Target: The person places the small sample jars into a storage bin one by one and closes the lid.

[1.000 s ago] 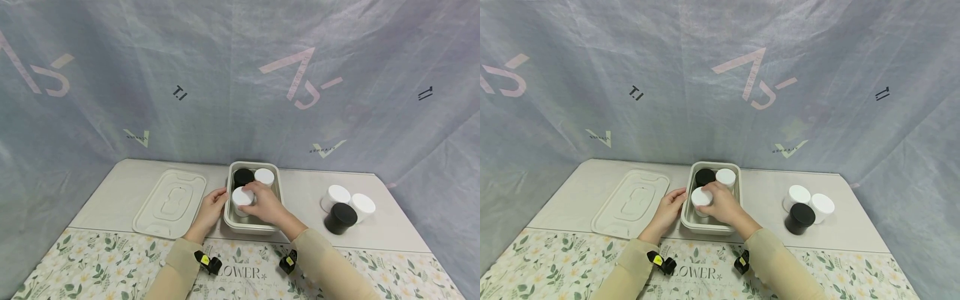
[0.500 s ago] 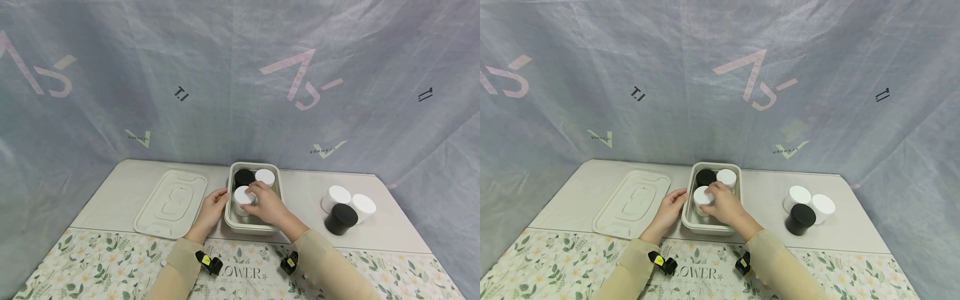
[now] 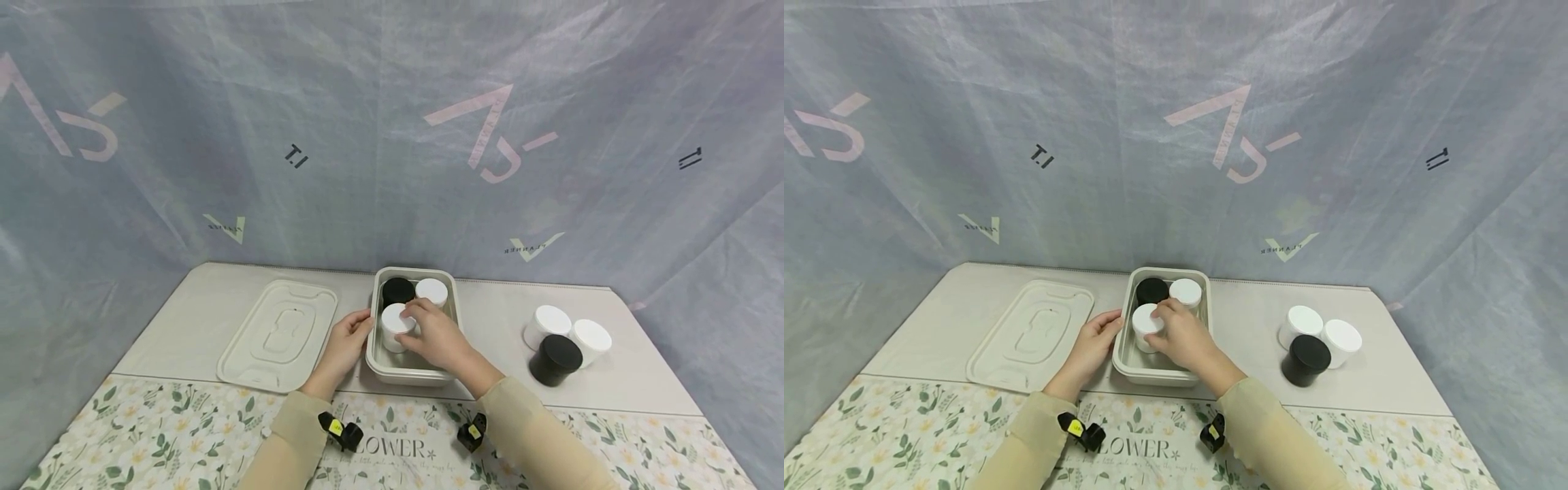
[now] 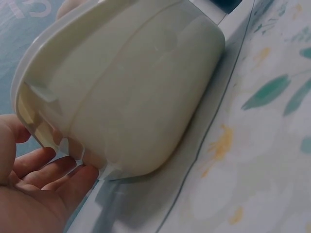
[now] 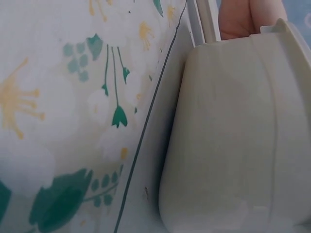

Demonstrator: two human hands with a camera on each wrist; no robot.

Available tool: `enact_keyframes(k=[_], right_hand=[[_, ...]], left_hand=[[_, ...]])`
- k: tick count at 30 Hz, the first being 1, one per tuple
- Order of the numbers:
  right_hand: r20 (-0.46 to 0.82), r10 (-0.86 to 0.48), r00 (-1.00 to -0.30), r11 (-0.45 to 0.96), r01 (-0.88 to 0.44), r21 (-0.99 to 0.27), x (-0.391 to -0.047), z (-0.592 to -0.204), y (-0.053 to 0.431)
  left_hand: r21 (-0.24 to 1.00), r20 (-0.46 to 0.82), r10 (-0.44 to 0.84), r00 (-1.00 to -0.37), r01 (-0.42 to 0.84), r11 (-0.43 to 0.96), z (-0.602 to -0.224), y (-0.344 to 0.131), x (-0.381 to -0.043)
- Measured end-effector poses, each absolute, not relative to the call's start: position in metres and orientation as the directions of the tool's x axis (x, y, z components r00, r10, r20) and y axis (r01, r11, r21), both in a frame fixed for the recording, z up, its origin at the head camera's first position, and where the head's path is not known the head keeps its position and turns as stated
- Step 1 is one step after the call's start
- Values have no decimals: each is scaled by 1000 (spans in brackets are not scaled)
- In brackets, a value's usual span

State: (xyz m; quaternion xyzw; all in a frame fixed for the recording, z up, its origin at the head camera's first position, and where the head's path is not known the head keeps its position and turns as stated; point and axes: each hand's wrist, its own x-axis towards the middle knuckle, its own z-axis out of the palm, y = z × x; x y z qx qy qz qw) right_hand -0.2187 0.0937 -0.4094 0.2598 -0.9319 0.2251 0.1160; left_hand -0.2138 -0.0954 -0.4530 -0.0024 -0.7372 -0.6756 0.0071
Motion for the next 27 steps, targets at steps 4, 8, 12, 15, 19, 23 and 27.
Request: enact_keyframes(k=[4,8,12,15,19,23,27], right_hand=[[352,-433,-830,771,-543,-332,-217,-409,96],[371,-430,-823,760,-552,-344,-214,-406,99],[390,-426,-816,752,-559,-350,-211,-404,105],[415,-423,-805,731,-574,-369,-210,-404,112],[447,-417,-791,699,-594,-398,-208,-405,122],[473,-401,-784,688,-599,-409,-206,-406,132],[507,-384,-772,677,-609,-414,-203,-407,140]], left_hand=[[995,18,-4,-1000,17,97,-452,-95,-213],[996,8,-4,-1000,7,94,-451,-94,-212],[995,-5,-4,-1000,-5,96,-450,-93,-212],[996,1,1,-1000,1,90,-451,-93,-212],[997,5,12,-1000,6,77,-434,-93,-203],[997,4,18,-1000,5,76,-421,-93,-196],[997,6,16,-1000,7,71,-422,-93,-196]])
